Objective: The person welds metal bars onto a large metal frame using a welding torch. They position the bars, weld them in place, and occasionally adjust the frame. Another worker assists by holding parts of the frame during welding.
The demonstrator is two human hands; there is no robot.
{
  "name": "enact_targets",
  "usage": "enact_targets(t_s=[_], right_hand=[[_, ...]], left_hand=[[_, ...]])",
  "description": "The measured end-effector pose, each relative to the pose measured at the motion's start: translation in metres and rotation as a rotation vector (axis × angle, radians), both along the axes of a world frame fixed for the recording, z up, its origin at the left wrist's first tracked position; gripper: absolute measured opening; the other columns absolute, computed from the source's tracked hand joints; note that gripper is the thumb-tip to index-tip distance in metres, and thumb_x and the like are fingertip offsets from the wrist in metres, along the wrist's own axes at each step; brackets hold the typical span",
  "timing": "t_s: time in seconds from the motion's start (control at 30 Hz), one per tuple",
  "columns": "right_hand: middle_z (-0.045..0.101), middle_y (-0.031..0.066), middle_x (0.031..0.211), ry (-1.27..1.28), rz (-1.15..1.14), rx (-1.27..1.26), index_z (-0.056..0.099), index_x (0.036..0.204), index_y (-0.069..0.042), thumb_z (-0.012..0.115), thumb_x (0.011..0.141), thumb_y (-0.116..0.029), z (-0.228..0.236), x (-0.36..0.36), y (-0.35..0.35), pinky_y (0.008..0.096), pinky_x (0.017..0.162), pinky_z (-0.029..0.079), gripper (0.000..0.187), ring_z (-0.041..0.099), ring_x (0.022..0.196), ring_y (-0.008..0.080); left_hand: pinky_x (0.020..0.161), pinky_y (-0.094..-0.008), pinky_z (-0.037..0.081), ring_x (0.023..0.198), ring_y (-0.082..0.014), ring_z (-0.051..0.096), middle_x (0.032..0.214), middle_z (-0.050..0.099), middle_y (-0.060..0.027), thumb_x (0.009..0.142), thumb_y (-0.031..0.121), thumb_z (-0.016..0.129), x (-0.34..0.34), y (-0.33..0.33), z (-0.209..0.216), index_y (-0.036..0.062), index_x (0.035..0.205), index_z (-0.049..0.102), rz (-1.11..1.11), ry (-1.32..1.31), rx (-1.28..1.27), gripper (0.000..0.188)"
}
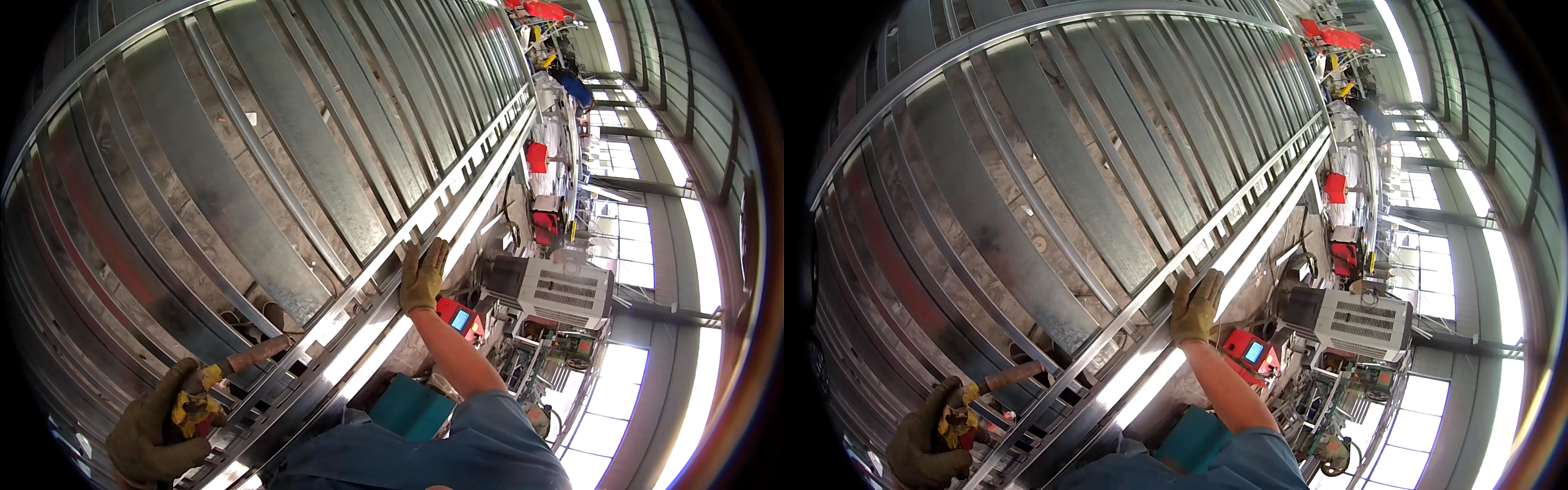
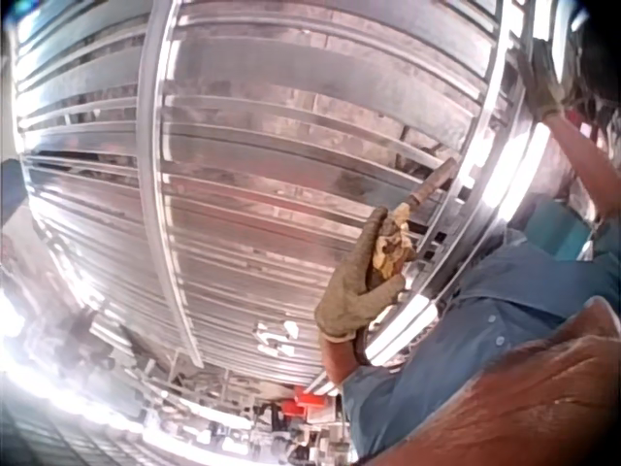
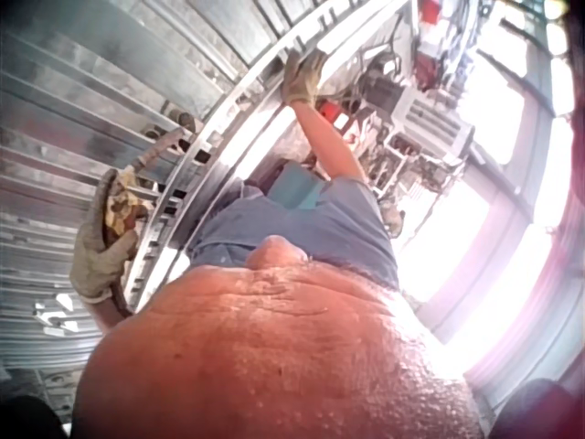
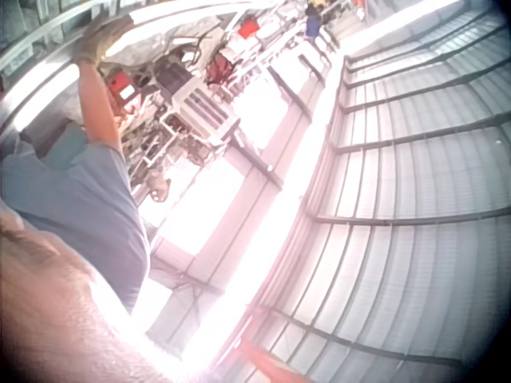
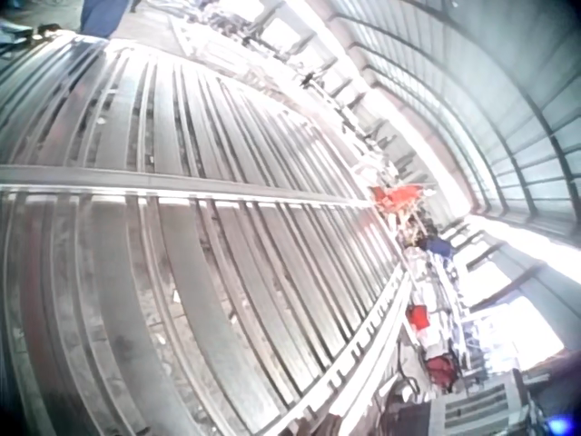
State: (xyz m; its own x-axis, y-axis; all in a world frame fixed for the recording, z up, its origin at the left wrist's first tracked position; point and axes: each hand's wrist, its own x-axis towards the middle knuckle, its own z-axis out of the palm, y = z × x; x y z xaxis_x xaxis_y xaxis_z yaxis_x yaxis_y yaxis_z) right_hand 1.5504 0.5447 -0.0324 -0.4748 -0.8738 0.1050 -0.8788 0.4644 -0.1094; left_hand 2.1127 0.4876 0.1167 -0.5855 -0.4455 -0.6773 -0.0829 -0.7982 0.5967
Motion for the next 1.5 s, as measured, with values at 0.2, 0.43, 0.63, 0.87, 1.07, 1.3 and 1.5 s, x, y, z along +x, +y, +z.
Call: enact_targets(t_s=[0.2, 0.43, 0.63, 0.87, 1.07, 1.3, 1.5], right_hand=[[0.031, 0.044, 0.17, -0.004, -0.03, -0.007, 0.033, 0.163, 0.018, 0.052, 0.114, -0.05, 0.0, 0.0, 0.005, 0.0546, 0.135, 0.023, 0.086, 0.027, 0.162, 0.0556], [0.05, 0.0389, 0.158, -0.007, -0.015, -0.14, 0.048, 0.154, 0.013, 0.051, 0.116, -0.039, -0.002, -0.025, 0.0, 0.0531, 0.128, 0.036, 0.065, 0.045, 0.151, 0.0535], [0.066, 0.0323, 0.127, -0.011, -0.206, -0.222, 0.061, 0.13, 0.008, 0.047, 0.115, -0.029, -0.004, -0.09, -0.032, 0.0564, 0.107, 0.046, 0.042, 0.06, 0.121, 0.0525], [0.069, 0.0266, 0.115, 0.109, -0.273, -0.236, 0.064, 0.116, 0.0, 0.046, 0.113, -0.028, -0.019, -0.083, -0.043, 0.0549, 0.104, 0.046, 0.033, 0.06, 0.118, 0.0476], [0.069, 0.0257, 0.121, 0.108, -0.347, -0.133, 0.064, 0.135, -0.002, 0.047, 0.113, -0.03, -0.025, -0.091, -0.036, 0.0538, 0.108, 0.046, 0.039, 0.061, 0.122, 0.0462], [0.071, 0.0234, 0.12, 0.096, -0.357, -0.089, 0.062, 0.139, 0.001, 0.046, 0.114, -0.029, -0.014, -0.083, -0.041, 0.0532, 0.107, 0.047, 0.042, 0.063, 0.118, 0.0455], [0.071, 0.0254, 0.124, 0.076, -0.307, -0.127, 0.061, 0.141, 0.005, 0.046, 0.114, -0.027, -0.009, -0.079, -0.043, 0.0534, 0.111, 0.045, 0.044, 0.062, 0.119, 0.0457]], left_hand=[[0.086, -0.0339, 0.067, 0.092, -0.0259, 0.084, 0.103, 0.082, -0.0223, 0.066, 0.018, 0.085, -0.002, 0.009, -0.007, -0.0079, 0.156, 0.056, -0.111, -0.277, -0.516, 0.098], [0.085, -0.0336, 0.065, 0.09, -0.0256, 0.083, 0.106, 0.082, -0.0218, 0.065, 0.02, 0.09, -0.012, 0.0, 0.007, -0.0074, 0.157, 0.056, -0.139, -0.25, -0.412, 0.102], [0.086, -0.0337, 0.064, 0.091, -0.0263, 0.083, 0.106, 0.082, -0.023, 0.068, 0.025, 0.093, -0.023, -0.009, 0.015, -0.0017, 0.159, 0.057, -0.233, -0.25, -0.395, 0.101], [0.078, -0.0337, 0.064, 0.085, -0.0263, 0.082, 0.103, 0.082, -0.0205, 0.077, 0.024, 0.09, -0.048, -0.016, 0.015, -0.0028, 0.16, 0.054, -0.284, -0.249, -0.524, 0.094], [0.072, -0.0349, 0.065, 0.073, -0.0254, 0.078, 0.098, 0.079, -0.0198, 0.083, 0.017, 0.087, -0.104, -0.051, -0.004, -0.009, 0.164, 0.042, -0.236, 0.064, -0.426, 0.096], [0.069, -0.0297, 0.059, 0.073, -0.0171, 0.072, 0.097, 0.077, -0.0127, 0.084, 0.016, 0.083, -0.167, -0.079, -0.012, -0.0011, 0.171, 0.036, -0.246, 0.077, -0.206, 0.1], [0.08, -0.0346, 0.059, 0.082, -0.0258, 0.074, 0.101, 0.076, -0.0186, 0.091, 0.029, 0.083, -0.23, -0.094, -0.028, 0.0057, 0.173, 0.036, -0.359, 0.032, -0.281, 0.098]])
